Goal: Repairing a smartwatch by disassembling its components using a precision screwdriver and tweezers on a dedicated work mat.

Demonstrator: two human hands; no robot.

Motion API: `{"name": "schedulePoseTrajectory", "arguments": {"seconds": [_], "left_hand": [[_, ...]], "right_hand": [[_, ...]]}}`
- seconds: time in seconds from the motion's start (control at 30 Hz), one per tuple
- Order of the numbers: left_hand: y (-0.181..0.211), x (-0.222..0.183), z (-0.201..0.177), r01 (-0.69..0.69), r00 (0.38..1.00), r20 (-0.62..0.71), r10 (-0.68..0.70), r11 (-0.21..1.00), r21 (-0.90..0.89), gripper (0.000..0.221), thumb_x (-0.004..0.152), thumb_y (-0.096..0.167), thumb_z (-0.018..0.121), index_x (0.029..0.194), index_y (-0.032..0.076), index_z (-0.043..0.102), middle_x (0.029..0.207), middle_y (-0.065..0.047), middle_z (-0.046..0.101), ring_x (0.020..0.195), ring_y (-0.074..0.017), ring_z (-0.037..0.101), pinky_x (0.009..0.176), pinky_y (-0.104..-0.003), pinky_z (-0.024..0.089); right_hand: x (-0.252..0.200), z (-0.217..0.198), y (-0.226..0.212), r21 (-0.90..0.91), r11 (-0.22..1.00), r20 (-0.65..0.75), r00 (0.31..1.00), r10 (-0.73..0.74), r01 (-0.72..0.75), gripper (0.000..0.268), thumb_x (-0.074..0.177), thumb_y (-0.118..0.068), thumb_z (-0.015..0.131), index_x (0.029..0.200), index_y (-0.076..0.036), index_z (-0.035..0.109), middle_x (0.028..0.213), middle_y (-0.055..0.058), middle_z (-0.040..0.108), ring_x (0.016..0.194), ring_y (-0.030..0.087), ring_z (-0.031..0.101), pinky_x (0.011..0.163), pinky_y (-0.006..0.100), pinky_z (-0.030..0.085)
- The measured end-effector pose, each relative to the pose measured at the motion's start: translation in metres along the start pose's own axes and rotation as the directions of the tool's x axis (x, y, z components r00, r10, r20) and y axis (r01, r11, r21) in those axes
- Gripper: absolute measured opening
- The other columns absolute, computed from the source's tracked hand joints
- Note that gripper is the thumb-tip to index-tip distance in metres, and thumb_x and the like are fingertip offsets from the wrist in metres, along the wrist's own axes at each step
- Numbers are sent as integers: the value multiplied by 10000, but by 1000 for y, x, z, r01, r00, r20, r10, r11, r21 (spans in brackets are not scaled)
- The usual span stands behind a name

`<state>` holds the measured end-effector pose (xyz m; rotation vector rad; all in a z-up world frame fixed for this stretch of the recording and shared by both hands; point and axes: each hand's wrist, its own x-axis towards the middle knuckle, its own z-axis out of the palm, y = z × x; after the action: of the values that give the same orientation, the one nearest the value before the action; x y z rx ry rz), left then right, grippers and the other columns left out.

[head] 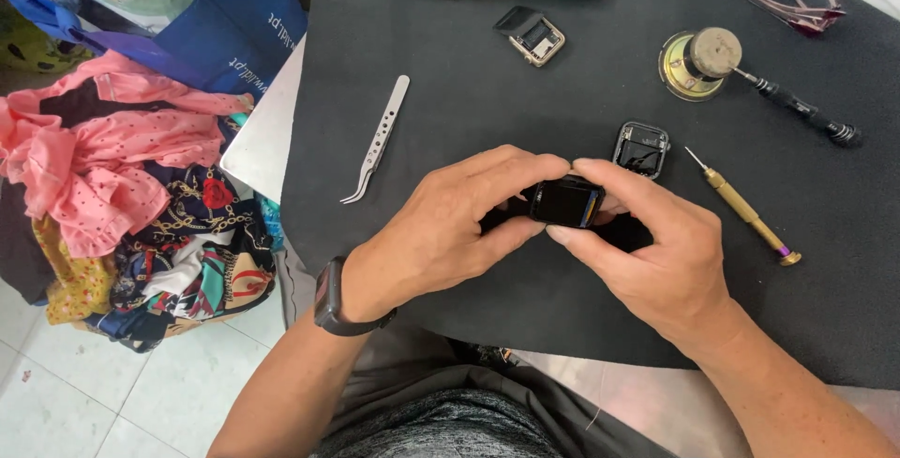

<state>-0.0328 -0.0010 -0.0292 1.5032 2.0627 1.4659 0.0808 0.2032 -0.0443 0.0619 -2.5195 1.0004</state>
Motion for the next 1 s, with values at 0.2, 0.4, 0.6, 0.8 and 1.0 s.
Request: {"name": "schedulePoseTrajectory", "arguments": {"seconds": [0.2,0.4,0.6,0.8,1.0], "left_hand": [[0,0,-1,27,1000,2,-27,1000,-15,522,992,-1,718,1430,140,473,1223,-70,652,957,-208,682,829,-317,582],[1,0,-1,37,999,-8,-37,999,-29,506,978,2,723,1410,132,493,1200,-58,654,926,-191,662,825,-307,565],[1,-3,-2,35,999,-17,-36,999,-37,504,983,38,738,1415,141,497,1197,-49,653,941,-191,660,846,-310,570],[6,-1,-6,49,999,-7,-50,995,-82,459,984,39,723,1380,144,516,1189,-41,638,924,-175,639,819,-296,559],[4,-1,-5,31,999,-6,-31,994,-105,466,975,14,722,1378,117,514,1326,-67,626,1128,-203,668,889,-300,589]], "right_hand": [[4,-3,-11,-10,998,-41,997,-63,62,450,836,-17,896,1230,41,686,981,121,727,763,179,659,812,273,554],[5,-3,-11,-10,991,-49,990,-133,133,403,861,32,870,1216,49,680,1113,155,734,771,195,663,802,279,573],[5,-1,-12,0,992,-69,989,-128,129,387,855,47,872,1189,78,680,1029,158,735,784,197,683,822,288,616],[4,-1,-11,-6,989,-73,987,-146,146,363,859,44,870,1171,83,687,1037,164,738,795,207,690,807,292,605],[2,-1,-8,-12,986,-71,984,-165,165,373,856,36,878,1172,83,684,1083,179,739,804,218,701,807,294,610]]}}
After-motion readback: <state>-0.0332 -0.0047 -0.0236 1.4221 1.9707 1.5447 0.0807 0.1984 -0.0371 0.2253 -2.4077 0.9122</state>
